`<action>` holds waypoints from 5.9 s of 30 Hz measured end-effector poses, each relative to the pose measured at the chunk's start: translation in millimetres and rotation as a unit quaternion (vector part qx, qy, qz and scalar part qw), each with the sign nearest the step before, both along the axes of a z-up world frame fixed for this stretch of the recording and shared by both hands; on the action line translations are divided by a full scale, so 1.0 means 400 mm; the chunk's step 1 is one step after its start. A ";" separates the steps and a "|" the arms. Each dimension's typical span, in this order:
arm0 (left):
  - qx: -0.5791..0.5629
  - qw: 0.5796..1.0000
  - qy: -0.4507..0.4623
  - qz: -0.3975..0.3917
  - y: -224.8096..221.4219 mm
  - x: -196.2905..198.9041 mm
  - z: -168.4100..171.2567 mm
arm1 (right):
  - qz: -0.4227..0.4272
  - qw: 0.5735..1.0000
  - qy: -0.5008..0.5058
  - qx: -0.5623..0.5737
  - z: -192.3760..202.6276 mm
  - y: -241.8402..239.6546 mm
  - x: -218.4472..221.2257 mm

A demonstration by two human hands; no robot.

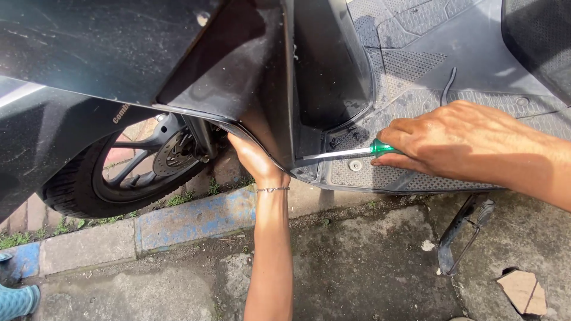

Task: Using a manual screwdriver to remove fasteners from the plastic body panels of a motorcycle.

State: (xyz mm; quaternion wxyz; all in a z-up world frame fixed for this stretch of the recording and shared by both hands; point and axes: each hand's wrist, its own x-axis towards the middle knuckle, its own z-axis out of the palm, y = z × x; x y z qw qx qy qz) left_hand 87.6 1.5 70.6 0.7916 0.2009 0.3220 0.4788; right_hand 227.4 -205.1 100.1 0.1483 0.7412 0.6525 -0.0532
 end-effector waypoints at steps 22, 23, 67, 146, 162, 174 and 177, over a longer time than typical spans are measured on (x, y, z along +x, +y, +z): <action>0.161 0.956 0.209 0.125 0.071 -0.073 -0.133 | -0.093 0.976 0.175 -0.092 0.004 0.026 0.000; 0.168 0.952 0.223 0.126 0.063 -0.086 -0.141 | -0.095 0.976 0.183 -0.068 0.010 0.028 -0.003; 0.608 0.435 0.633 -0.202 -0.182 -0.026 -0.112 | -0.200 0.934 0.294 0.038 0.271 -0.060 0.172; 0.841 0.273 0.466 0.038 -0.192 -0.177 0.690 | -0.185 0.772 0.321 0.517 0.569 -0.234 -0.008; 0.771 0.315 0.551 0.048 -0.223 -0.147 0.678 | -0.235 0.833 0.237 0.441 0.568 -0.213 0.004; 0.743 0.305 0.592 -0.064 -0.214 -0.138 0.720 | -0.102 0.838 0.258 0.470 0.549 -0.211 0.021; 0.776 0.268 0.569 -0.046 -0.208 -0.139 0.711 | -0.111 0.860 0.237 0.438 0.552 -0.216 0.027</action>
